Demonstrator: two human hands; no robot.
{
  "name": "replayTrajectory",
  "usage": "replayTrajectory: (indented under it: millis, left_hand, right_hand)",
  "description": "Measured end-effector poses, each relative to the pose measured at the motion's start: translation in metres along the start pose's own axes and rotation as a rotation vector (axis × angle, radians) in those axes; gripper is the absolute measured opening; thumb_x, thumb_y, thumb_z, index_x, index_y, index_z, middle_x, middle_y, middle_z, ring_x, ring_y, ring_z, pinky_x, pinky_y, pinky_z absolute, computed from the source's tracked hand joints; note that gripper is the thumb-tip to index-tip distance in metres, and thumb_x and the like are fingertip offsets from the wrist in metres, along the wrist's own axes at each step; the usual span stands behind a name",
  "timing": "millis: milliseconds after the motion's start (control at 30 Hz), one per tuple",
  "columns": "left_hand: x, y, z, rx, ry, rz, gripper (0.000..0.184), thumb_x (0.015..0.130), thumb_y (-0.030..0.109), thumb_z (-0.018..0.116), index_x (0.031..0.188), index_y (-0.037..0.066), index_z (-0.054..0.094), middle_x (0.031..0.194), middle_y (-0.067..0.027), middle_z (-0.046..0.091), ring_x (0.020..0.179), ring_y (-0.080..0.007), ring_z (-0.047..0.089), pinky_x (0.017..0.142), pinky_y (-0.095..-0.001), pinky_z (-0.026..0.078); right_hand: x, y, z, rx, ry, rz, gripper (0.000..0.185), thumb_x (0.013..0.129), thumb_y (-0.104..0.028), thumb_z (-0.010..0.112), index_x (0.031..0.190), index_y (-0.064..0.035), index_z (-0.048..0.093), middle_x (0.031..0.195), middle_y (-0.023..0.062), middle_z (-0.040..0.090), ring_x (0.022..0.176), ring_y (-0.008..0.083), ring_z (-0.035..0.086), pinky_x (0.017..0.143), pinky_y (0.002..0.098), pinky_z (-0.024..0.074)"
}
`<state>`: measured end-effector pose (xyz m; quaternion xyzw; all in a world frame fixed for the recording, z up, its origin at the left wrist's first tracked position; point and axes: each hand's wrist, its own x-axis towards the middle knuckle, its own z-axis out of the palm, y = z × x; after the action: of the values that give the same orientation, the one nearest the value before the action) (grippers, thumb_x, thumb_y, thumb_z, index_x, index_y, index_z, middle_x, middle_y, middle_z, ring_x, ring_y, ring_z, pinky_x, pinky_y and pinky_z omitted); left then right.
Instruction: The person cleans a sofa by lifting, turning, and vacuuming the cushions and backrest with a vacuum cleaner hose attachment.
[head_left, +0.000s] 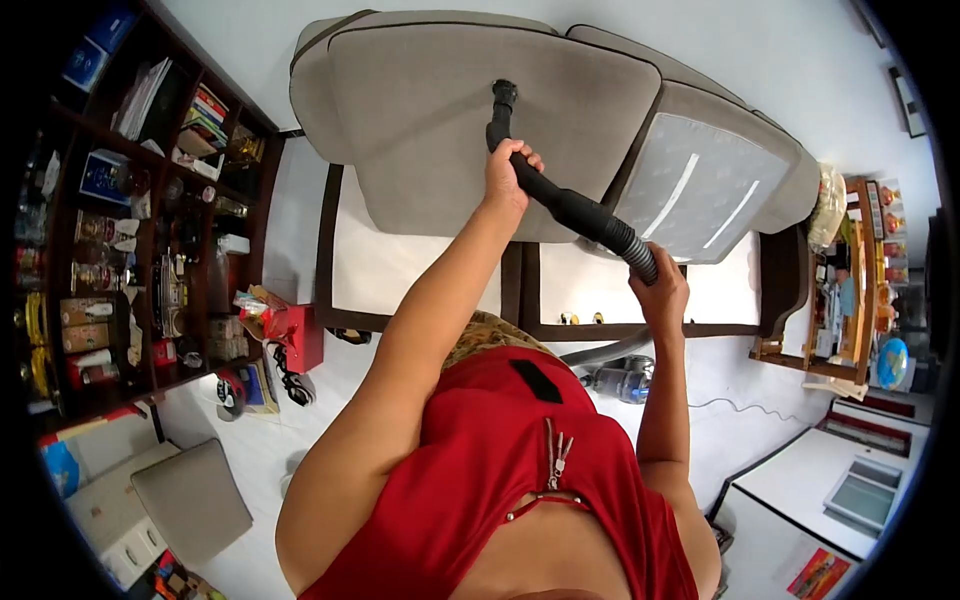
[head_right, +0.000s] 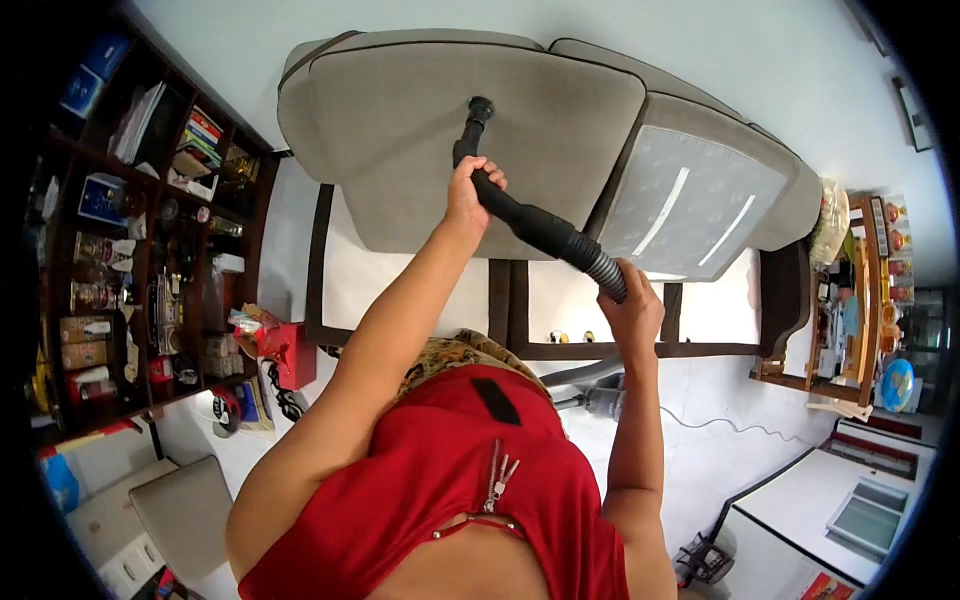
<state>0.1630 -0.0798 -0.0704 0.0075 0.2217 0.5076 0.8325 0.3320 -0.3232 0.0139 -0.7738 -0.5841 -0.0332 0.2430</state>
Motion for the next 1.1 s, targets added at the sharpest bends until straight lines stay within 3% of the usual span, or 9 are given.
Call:
replayTrajectory:
  millis: [133,267,367,467,567,833,1000,1100]
  left_hand:
    - [-0.023,0.032,-0.008,0.069,-0.082,0.122,0.016,0.080,0.015,0.064,0.077,0.011,0.049,0.069,-0.0018,0.050,0.060,-0.0179,0.050,0.061,-0.0335,0.046]
    - [-0.038,0.098,-0.007,0.154,-0.006,0.323,0.015,0.081,0.013,0.063,0.077,0.011,0.049,0.069,-0.0020,0.050,0.060,-0.0173,0.050,0.061,-0.0319,0.046]
    - [-0.016,0.145,-0.017,0.046,0.114,0.284,0.017,0.081,0.010,0.062,0.078,0.010,0.046,0.070,-0.0027,0.048,0.061,-0.0169,0.050,0.059,-0.0300,0.047]
    - [0.004,0.149,-0.022,0.124,0.084,0.309,0.016,0.081,0.009,0.061,0.078,0.010,0.046,0.069,-0.0031,0.047,0.060,-0.0173,0.048,0.058,-0.0305,0.047]
    - [0.038,0.119,-0.030,0.086,0.062,0.242,0.016,0.079,0.011,0.062,0.077,0.010,0.046,0.070,-0.0030,0.047,0.061,-0.0185,0.048,0.061,-0.0333,0.047]
    - [0.017,-0.011,0.003,0.015,0.011,-0.034,0.017,0.080,0.013,0.062,0.080,0.010,0.046,0.072,-0.0026,0.046,0.063,-0.0188,0.049,0.064,-0.0348,0.047]
    - [0.006,-0.028,0.013,-0.028,-0.011,-0.185,0.017,0.079,0.009,0.064,0.080,0.010,0.046,0.072,-0.0031,0.049,0.064,-0.0185,0.051,0.065,-0.0343,0.050]
    - [0.007,-0.016,0.015,-0.026,-0.087,-0.172,0.018,0.080,0.011,0.064,0.076,0.011,0.047,0.071,-0.0030,0.049,0.062,-0.0183,0.050,0.063,-0.0341,0.048]
  right_hand:
    - [0.007,-0.002,0.004,0.137,-0.115,-0.054,0.050,0.068,-0.009,0.078,0.117,-0.0129,0.064,0.103,0.0136,0.069,0.091,0.0355,0.068,0.077,0.0425,0.0547]
    - [0.033,-0.032,0.038,0.229,-0.132,-0.180,0.049,0.071,-0.013,0.077,0.118,-0.0139,0.063,0.100,0.0138,0.068,0.088,0.0367,0.067,0.074,0.0437,0.0542]
    - [0.057,-0.057,0.060,0.288,-0.140,-0.210,0.046,0.074,-0.018,0.075,0.118,-0.0143,0.062,0.096,0.0125,0.068,0.083,0.0362,0.067,0.072,0.0442,0.0539]
    - [0.071,-0.057,0.075,0.267,-0.188,-0.190,0.045,0.075,-0.019,0.075,0.118,-0.0145,0.062,0.095,0.0121,0.068,0.082,0.0364,0.067,0.072,0.0446,0.0537]
    - [0.064,-0.034,0.070,0.223,-0.111,-0.109,0.047,0.075,-0.020,0.077,0.119,-0.0138,0.062,0.096,0.0130,0.069,0.084,0.0364,0.068,0.073,0.0451,0.0538]
    - [0.020,0.012,-0.010,-0.024,-0.003,0.046,0.049,0.072,-0.013,0.076,0.119,-0.0139,0.064,0.097,0.0127,0.070,0.084,0.0350,0.069,0.072,0.0423,0.0547]
    - [-0.003,0.003,-0.034,-0.070,0.042,0.100,0.049,0.068,-0.008,0.077,0.116,-0.0131,0.065,0.095,0.0112,0.069,0.083,0.0329,0.068,0.073,0.0406,0.0546]
    - [-0.008,-0.005,-0.034,0.023,0.035,0.054,0.051,0.065,-0.005,0.078,0.115,-0.0117,0.066,0.096,0.0118,0.069,0.085,0.0336,0.069,0.074,0.0403,0.0547]
